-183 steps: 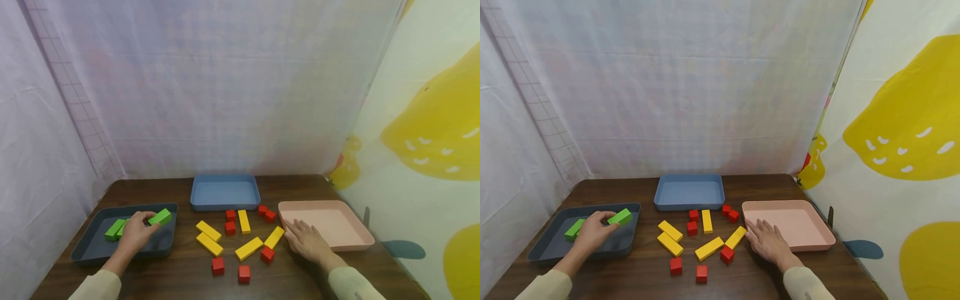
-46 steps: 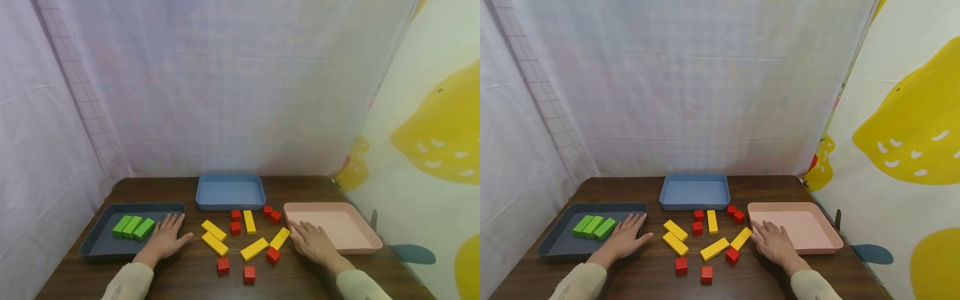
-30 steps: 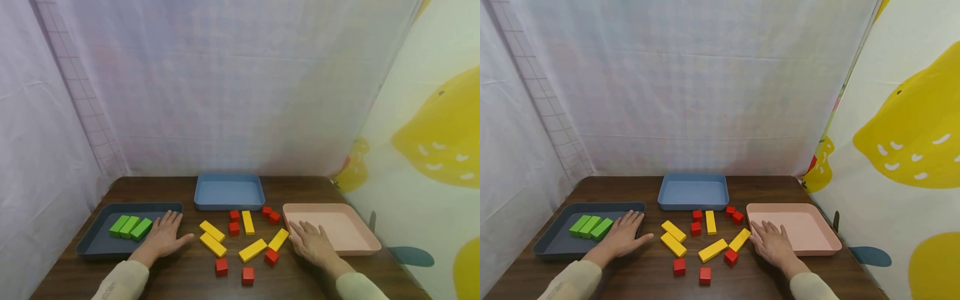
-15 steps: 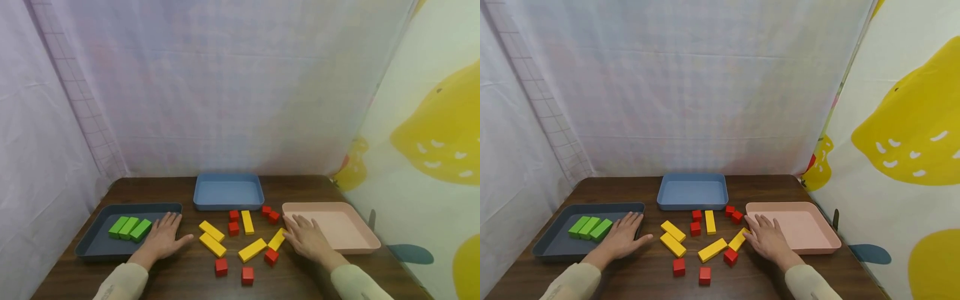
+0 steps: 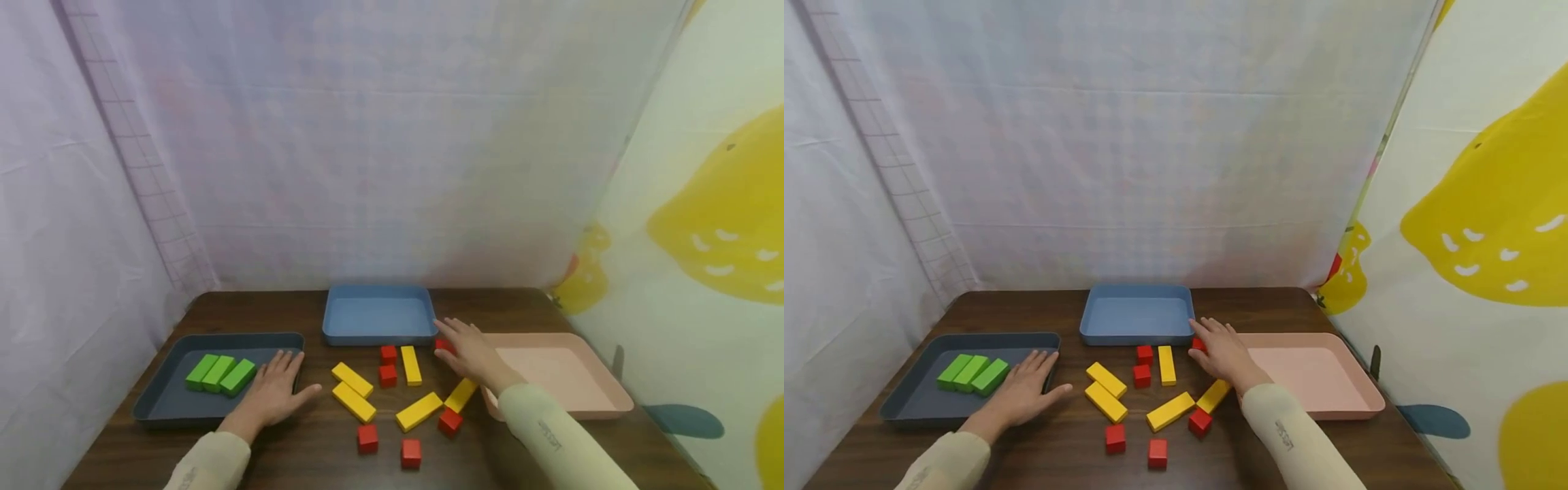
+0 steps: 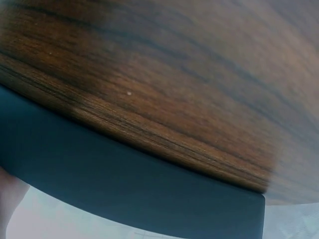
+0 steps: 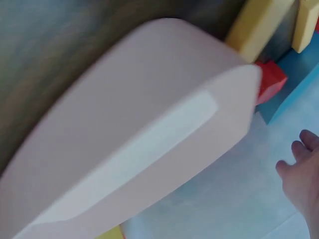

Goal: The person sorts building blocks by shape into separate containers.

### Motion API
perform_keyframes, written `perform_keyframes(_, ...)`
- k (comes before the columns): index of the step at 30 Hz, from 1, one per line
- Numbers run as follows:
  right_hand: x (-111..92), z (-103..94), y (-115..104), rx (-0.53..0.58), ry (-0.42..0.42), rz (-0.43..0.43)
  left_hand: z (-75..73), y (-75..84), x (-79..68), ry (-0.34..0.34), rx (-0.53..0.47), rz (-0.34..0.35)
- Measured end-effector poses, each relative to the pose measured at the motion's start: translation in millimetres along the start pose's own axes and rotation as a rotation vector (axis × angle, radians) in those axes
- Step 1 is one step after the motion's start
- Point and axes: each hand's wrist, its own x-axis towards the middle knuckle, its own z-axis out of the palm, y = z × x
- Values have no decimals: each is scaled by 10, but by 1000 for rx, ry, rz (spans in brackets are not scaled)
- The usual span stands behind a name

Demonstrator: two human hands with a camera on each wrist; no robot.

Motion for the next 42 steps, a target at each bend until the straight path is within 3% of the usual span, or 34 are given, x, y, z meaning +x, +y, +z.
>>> perform_keyframes(4, 180, 30, -29, 38, 4, -50, 6, 25, 3, 0, -2, -6)
perform_keyframes(11, 460, 141, -81, 40, -116, 80, -12, 64, -24, -4, -7, -14)
perform_keyframes(15, 546, 223, -118, 61, -128, 110, -20, 75, -34, -13, -10, -23)
perform_keyframes(26, 626, 368, -213, 1, -140, 76, 0, 77, -25, 0, -6, -22)
perform_keyframes(42, 560, 347, -210, -60, -178, 88, 15, 90, -4, -17, -28, -30)
